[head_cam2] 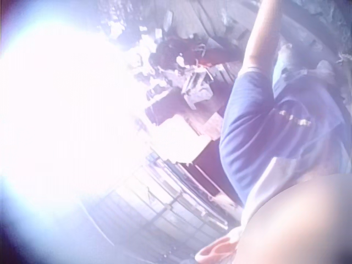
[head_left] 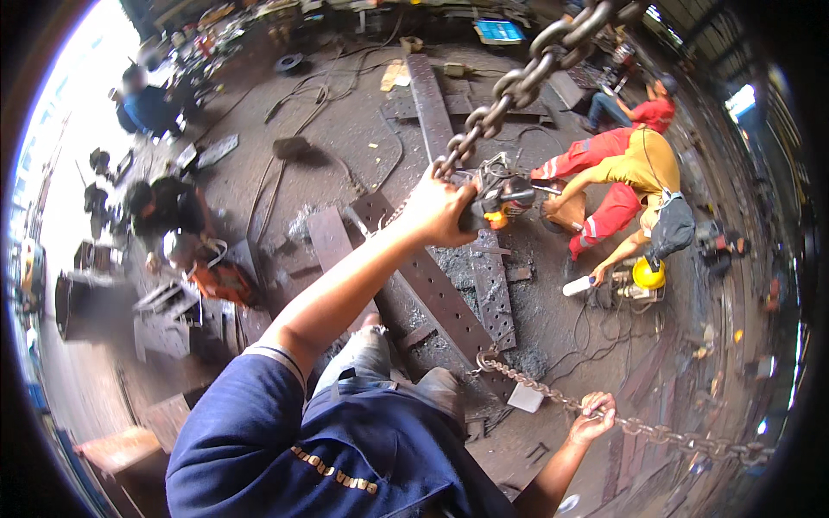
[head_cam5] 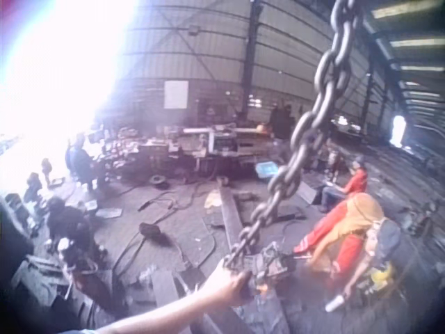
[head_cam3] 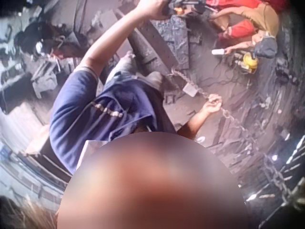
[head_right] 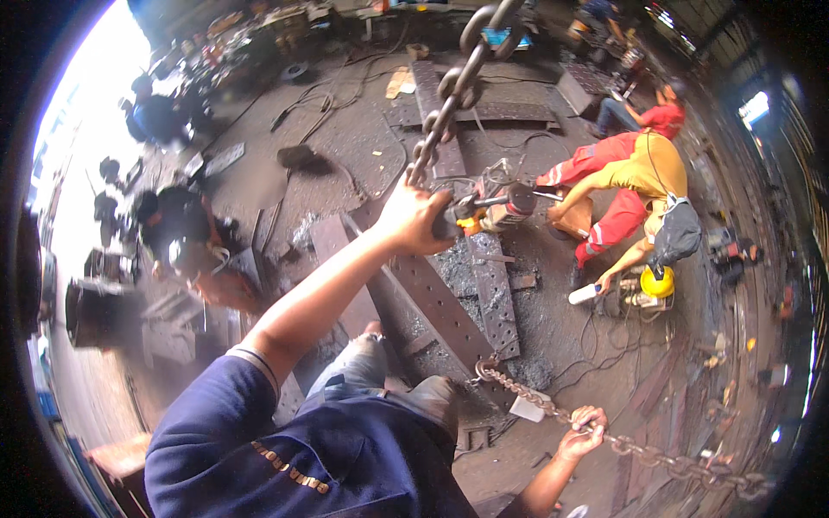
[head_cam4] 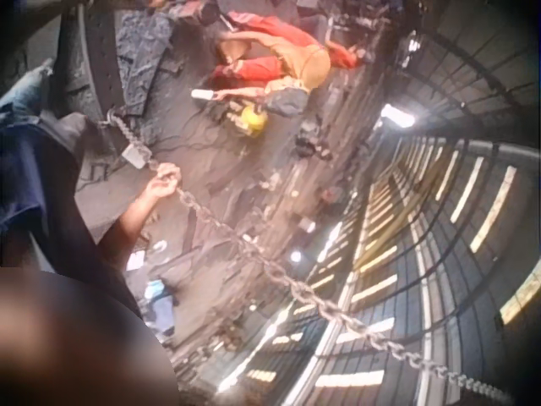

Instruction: The person uses a handheld remote control to operate an overhead crane, lifting and moving a large metal plate with chains. They guide the suspended plate into position while other workers assist on the floor.

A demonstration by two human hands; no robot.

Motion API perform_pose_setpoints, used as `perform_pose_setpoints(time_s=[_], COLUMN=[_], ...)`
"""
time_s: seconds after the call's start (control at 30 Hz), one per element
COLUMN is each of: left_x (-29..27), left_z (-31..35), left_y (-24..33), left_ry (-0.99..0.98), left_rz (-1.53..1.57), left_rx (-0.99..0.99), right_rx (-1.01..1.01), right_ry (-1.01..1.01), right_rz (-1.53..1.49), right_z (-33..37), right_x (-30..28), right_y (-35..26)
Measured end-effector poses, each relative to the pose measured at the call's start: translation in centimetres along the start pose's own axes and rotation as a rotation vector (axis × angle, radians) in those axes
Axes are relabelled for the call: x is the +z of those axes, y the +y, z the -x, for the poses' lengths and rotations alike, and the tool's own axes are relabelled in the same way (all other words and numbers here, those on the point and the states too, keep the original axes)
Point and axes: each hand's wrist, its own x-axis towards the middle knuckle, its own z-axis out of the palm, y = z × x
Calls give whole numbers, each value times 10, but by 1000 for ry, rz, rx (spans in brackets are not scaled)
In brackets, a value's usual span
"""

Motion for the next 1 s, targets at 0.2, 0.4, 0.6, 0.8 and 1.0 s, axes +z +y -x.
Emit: perform_pose_setpoints(time_s=[0.2,0.4,0.6,0.8,1.0], left_x=[-6,11,30,48,63], left_z=[-3,-11,-11,2,3], left_y=[0,22,53,91,144], left_ry=[-71,-177,-243,-253,-269], left_rz=[32,4,2,109,176], left_rx=[-9,120,124,288,238], right_rx=[-40,-39,-101,-122,-90], right_ry=[279,489,670,744,883], right_rz=[13,21,65,136,194], right_z=[2,-2,15,26,51], right_x=[-19,-32,-71,-107,-162], right_y=[6,20,11,13,-17])
